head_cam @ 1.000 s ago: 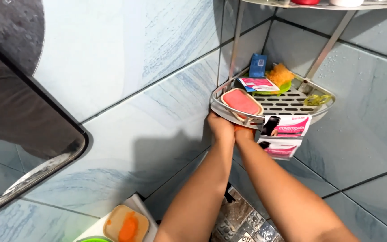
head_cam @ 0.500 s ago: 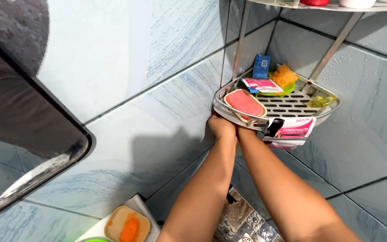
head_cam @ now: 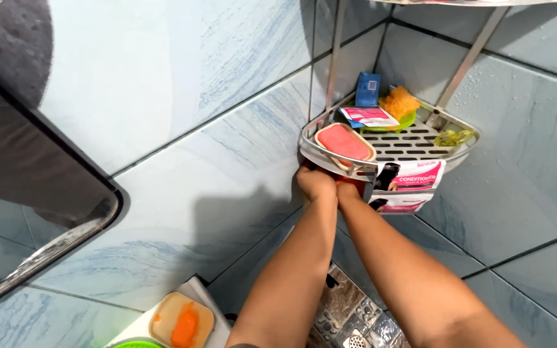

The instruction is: Organizing toiletries on a shelf and cleaning various bathroom items in a sink.

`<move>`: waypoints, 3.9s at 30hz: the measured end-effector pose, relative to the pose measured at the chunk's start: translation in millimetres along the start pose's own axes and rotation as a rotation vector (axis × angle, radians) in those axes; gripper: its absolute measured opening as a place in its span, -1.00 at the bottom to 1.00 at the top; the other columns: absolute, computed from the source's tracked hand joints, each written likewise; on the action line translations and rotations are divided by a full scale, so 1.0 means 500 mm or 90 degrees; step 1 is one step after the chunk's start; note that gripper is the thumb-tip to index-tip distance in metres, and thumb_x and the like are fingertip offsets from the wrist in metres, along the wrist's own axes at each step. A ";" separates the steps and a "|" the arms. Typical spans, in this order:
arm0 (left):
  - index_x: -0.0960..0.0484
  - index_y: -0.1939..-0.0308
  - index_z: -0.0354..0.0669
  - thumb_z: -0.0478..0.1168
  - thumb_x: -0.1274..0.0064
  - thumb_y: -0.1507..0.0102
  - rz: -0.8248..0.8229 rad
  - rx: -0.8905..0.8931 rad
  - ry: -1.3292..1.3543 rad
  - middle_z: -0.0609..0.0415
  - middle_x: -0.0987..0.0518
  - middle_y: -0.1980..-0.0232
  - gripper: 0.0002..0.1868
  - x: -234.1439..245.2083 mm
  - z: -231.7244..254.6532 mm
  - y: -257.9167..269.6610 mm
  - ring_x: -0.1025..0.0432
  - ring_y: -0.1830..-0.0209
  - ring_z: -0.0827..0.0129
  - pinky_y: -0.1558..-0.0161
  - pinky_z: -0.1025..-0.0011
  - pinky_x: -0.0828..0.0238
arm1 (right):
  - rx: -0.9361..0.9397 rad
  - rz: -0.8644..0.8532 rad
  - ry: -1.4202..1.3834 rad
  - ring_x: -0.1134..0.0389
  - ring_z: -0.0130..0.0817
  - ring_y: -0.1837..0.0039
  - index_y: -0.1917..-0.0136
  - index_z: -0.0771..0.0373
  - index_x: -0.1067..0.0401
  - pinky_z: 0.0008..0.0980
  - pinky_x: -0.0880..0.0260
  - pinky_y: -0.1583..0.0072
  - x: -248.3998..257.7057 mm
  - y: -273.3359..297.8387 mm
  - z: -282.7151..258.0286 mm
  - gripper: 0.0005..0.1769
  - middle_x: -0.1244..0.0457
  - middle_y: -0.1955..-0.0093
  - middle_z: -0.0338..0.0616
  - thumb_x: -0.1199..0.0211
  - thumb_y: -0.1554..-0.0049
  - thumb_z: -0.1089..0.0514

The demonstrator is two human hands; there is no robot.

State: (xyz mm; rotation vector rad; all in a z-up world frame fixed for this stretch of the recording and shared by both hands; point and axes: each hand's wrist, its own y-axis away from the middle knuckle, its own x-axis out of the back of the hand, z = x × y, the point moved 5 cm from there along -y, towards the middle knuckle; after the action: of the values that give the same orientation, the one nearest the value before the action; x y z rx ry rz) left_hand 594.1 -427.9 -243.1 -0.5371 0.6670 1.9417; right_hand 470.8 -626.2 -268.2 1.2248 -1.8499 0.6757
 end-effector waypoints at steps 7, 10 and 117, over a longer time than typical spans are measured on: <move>-0.64 0.02 -0.37 -0.34 -0.05 -0.26 -0.216 -0.204 -0.213 0.00 -0.67 0.06 -0.76 -0.050 0.090 0.049 -0.47 0.12 0.39 0.06 0.35 -0.47 | -0.047 -0.009 -0.050 -0.35 -0.04 -0.31 -0.29 0.16 -0.43 -0.15 -0.37 -0.25 -0.068 0.058 -0.258 -0.56 -0.31 -0.35 0.06 -0.03 -0.28 -0.09; -0.67 0.10 -0.33 -0.24 -0.11 -0.21 -0.183 -0.255 -0.299 -0.04 -0.69 0.13 -0.75 -0.060 0.134 0.066 -0.53 0.16 0.33 0.10 0.30 -0.49 | -0.075 -0.011 -0.071 -0.36 -0.05 -0.30 -0.28 0.16 -0.44 -0.15 -0.37 -0.24 -0.079 0.055 -0.303 -0.55 -0.32 -0.34 0.05 -0.03 -0.28 -0.11; -0.68 0.15 -0.19 -0.06 -0.18 -0.17 -0.006 -0.512 -0.692 -0.26 -0.66 0.16 -0.70 -0.065 0.170 0.161 -0.52 0.12 -0.23 0.11 -0.03 -0.44 | 0.106 -0.763 -0.051 -0.42 -0.43 0.03 -0.27 0.10 -0.54 -0.37 -0.44 0.00 -0.039 0.268 0.116 -0.49 -0.44 0.00 -0.28 -0.20 -0.20 -0.21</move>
State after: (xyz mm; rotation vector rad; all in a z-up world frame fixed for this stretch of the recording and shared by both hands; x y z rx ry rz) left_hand 528.2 -423.6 -141.0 0.1170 -0.8185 2.0723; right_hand 332.5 -609.6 -316.2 2.1388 -0.8101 0.0839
